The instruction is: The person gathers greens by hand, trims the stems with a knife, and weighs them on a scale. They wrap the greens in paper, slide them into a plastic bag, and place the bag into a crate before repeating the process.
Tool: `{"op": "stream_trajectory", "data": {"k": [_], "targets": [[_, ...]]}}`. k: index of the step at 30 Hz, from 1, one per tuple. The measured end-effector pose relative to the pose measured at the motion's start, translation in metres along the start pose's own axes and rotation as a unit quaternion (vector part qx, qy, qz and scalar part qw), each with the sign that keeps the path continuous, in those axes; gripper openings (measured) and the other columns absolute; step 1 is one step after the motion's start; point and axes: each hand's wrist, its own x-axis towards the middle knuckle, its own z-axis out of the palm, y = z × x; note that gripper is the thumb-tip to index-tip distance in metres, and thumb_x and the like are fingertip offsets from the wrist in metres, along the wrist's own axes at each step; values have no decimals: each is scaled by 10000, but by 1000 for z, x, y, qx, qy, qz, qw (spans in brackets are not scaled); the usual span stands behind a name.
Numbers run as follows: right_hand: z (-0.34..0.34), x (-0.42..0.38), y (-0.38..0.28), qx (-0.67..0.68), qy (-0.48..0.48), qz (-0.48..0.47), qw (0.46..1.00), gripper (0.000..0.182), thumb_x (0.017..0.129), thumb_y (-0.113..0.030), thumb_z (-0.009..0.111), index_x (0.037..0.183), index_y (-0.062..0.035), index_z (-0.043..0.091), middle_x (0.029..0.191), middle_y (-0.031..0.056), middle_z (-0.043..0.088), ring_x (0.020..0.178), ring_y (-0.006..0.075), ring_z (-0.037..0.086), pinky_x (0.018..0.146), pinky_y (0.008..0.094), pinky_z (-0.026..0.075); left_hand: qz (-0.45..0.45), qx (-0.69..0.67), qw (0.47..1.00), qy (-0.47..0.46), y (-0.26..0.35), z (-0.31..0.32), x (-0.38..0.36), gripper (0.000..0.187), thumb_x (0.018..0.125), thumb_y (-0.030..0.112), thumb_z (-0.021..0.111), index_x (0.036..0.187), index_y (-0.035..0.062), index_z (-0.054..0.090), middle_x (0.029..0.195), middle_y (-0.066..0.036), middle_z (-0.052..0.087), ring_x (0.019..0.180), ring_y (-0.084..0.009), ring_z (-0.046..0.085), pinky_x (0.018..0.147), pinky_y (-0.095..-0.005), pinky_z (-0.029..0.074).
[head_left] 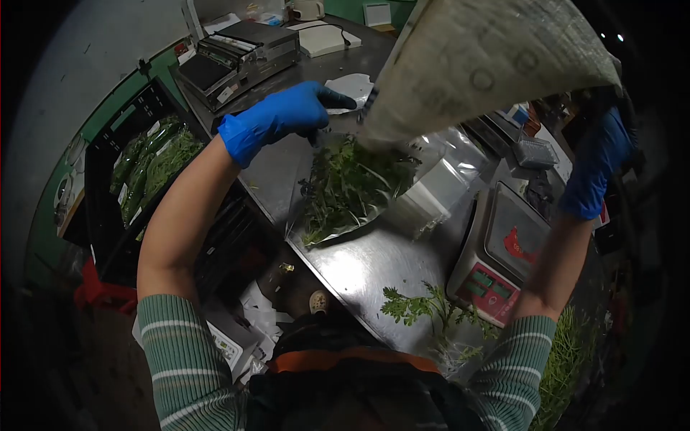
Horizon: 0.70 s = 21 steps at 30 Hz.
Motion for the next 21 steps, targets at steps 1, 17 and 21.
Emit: {"op": "stream_trajectory", "data": {"k": [1, 17, 21], "targets": [[-9, 11, -2, -1, 56, -26, 998, 222, 774, 6, 534, 988, -22, 584, 912, 115, 605, 797, 177, 595, 710, 299, 501, 4, -1, 1000, -3, 13, 2, 1, 506, 672, -40, 440, 1144, 124, 520, 903, -102, 607, 492, -79, 532, 432, -198, 397], [-139, -177, 45, -604, -327, 39, 726, 341, 726, 3, 507, 1048, -98, 549, 976, 110, 561, 808, 281, 567, 627, 318, 460, 246, 360, 896, 79, -114, 118, -39, 574, 745, 374, 558, 1245, 154, 382, 1311, -100, 322, 1127, -321, 397, 919, -407, 348], [-23, -277, -8, -212, -529, 91, 817, 228, 716, -65, 583, 940, -104, 602, 804, 95, 579, 688, 265, 557, 596, 315, 448, 301, 390, 870, 25, -184, 203, -13, 574, 764, 407, 522, 1227, 94, 394, 1299, -118, 335, 1191, -360, 296, 974, -435, 259]]}}
